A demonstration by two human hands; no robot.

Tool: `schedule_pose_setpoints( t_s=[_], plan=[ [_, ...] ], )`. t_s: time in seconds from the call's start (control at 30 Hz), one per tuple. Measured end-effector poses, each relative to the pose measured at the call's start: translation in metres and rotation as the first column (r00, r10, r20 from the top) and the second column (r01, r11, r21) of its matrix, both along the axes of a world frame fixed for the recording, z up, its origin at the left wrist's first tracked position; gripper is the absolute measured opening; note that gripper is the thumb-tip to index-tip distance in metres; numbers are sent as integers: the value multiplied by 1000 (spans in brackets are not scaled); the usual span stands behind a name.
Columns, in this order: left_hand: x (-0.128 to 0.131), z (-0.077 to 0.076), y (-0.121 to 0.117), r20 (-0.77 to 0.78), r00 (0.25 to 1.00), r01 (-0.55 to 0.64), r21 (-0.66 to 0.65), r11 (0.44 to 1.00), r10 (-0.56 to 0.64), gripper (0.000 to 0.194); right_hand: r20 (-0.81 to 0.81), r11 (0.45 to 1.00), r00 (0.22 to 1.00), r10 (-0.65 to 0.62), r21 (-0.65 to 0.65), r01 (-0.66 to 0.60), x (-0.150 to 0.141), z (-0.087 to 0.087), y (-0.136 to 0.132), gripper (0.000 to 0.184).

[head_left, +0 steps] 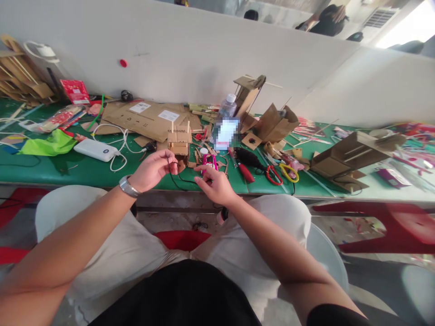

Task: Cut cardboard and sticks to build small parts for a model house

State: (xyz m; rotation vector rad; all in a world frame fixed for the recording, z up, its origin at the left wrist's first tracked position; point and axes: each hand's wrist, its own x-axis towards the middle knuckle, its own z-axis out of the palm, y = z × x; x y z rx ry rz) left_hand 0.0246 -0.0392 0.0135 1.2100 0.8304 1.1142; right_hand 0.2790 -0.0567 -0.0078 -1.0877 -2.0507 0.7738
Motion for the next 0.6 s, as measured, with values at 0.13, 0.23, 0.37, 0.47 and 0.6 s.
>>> schedule_pose_setpoints(
  t_s=[0.13,0.23,0.37,0.47,0.6],
  plan=[
    [9,0,-7,107,991,92,-76,993,-84,15,40,1000,999,12,-17,-11,-5,-1,-1,45],
    [13,-1,-10,160,978,151,-127,980,-130,16,-6,996,998,67,-53,-67,-8,-5,-2,61],
    [17,-3,-12,187,966,211,-169,963,-179,16,-96,992,993,71,-96,-80,-15,-12,-3,63],
    [18,-5,-12,172,966,225,-173,959,-195,14,-137,989,988,72,-116,-88,-18,-14,-4,58],
    [14,-7,-10,175,963,233,-165,958,-204,16,-173,991,982,76,-93,-93,-17,-13,-3,52]
  ],
)
